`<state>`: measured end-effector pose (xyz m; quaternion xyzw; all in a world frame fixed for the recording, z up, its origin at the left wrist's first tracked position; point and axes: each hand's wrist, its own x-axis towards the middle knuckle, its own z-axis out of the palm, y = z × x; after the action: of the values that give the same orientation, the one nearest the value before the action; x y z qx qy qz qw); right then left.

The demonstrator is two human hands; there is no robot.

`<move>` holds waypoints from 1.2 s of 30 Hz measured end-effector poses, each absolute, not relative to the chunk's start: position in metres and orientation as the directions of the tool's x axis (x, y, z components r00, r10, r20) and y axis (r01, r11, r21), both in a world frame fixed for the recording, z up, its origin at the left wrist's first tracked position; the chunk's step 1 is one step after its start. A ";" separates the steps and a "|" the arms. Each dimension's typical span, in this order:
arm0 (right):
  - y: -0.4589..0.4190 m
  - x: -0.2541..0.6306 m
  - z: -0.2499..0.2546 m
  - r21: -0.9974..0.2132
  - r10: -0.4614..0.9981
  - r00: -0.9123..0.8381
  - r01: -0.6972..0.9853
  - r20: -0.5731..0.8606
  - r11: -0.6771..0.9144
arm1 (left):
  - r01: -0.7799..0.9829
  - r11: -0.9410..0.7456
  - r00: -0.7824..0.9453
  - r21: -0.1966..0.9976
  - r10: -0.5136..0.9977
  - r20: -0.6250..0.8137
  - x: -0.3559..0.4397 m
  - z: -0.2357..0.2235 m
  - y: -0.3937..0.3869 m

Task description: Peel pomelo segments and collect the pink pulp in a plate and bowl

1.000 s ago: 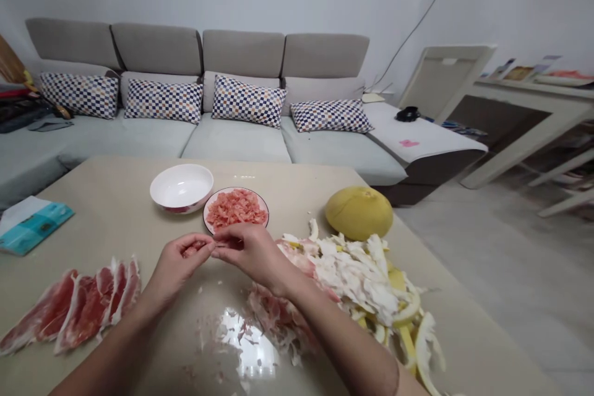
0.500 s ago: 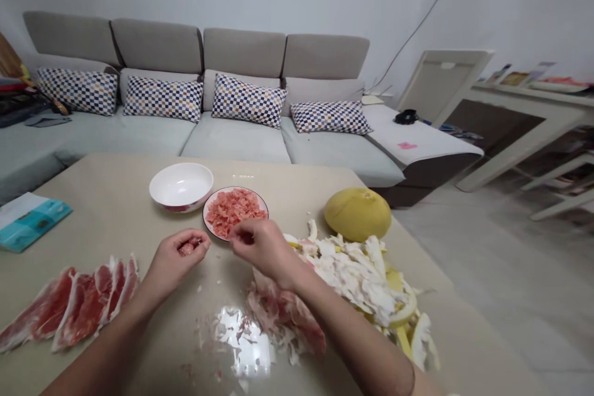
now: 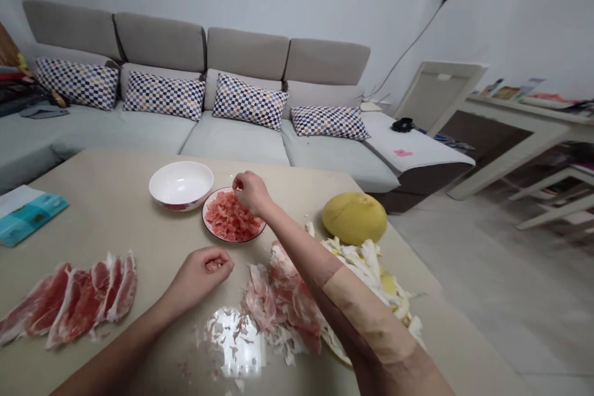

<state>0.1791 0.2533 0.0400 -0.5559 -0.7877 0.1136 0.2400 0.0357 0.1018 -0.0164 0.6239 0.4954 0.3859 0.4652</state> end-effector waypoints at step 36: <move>0.044 0.179 -0.013 -0.288 0.602 -0.798 0.579 -0.009 0.763 | -0.769 0.383 0.221 0.512 0.911 -0.350 -0.058 0.010 0.061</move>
<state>0.1786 0.0443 -0.0127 -0.3149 -0.9379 0.1396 0.0420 -0.0584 0.0607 0.0104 0.1153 0.3074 0.5433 0.7726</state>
